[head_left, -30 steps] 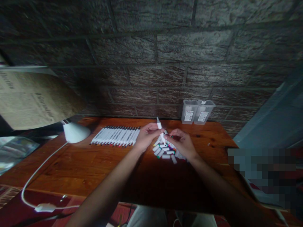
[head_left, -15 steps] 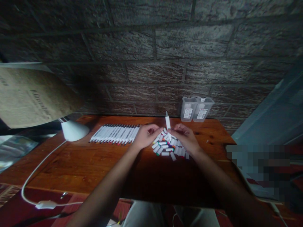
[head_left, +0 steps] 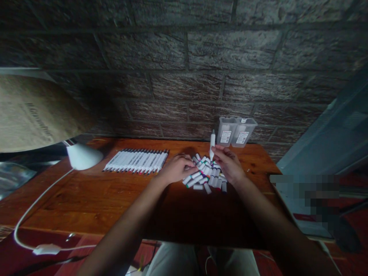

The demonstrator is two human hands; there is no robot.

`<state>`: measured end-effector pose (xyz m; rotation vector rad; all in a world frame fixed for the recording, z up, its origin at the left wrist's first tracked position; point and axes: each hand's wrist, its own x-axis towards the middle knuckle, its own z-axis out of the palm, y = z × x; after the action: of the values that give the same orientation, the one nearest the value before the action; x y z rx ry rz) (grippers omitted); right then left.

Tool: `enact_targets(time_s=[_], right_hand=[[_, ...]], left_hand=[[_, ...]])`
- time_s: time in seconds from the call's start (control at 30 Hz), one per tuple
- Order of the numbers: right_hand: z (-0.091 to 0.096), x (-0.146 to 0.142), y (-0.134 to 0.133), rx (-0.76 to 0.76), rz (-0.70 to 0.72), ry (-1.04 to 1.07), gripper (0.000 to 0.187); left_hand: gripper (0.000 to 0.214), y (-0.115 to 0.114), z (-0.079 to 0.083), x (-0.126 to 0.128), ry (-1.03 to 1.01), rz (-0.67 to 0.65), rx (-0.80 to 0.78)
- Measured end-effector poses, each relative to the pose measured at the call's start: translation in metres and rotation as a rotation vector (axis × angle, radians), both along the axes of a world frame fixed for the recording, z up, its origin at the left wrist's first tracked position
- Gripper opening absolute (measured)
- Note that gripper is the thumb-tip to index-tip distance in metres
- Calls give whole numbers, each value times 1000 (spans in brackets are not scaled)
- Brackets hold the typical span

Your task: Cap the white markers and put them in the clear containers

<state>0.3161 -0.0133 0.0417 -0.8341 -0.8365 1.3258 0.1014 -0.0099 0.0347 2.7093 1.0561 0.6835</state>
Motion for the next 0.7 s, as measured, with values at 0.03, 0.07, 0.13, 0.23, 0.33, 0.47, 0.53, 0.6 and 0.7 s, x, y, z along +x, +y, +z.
enact_targets(time_s=[0.03, 0.07, 0.13, 0.23, 0.33, 0.47, 0.53, 0.6, 0.7], right_hand=[[-1, 1, 1, 3, -6, -3, 34], [-1, 1, 2, 1, -13, -6, 34], [-2, 3, 3, -7, -17, -6, 34], [-2, 4, 3, -11, -10, 5, 34], [-2, 4, 3, 1, -11, 9, 33], [-2, 5, 3, -1, -14, 0, 34], [-1, 5, 3, -5, -12, 3, 32], [-1, 6, 3, 1, -3, 9, 31], [-1, 6, 2, 14, 18, 5, 31]], left_hand=[[27, 0, 1, 0, 1, 0, -2], [27, -1, 1, 0, 7, -3, -5], [25, -2, 2, 1, 33, -16, -10], [20, -4, 3, 4, 80, -20, -8], [17, -6, 4, 9, 90, -8, 10], [15, -11, 4, 15, 111, 9, 23], [13, -12, 4, 18, 136, 25, 11], [11, -14, 5, 20, 159, 48, -11], [10, -16, 6, 20, 158, 91, -52]])
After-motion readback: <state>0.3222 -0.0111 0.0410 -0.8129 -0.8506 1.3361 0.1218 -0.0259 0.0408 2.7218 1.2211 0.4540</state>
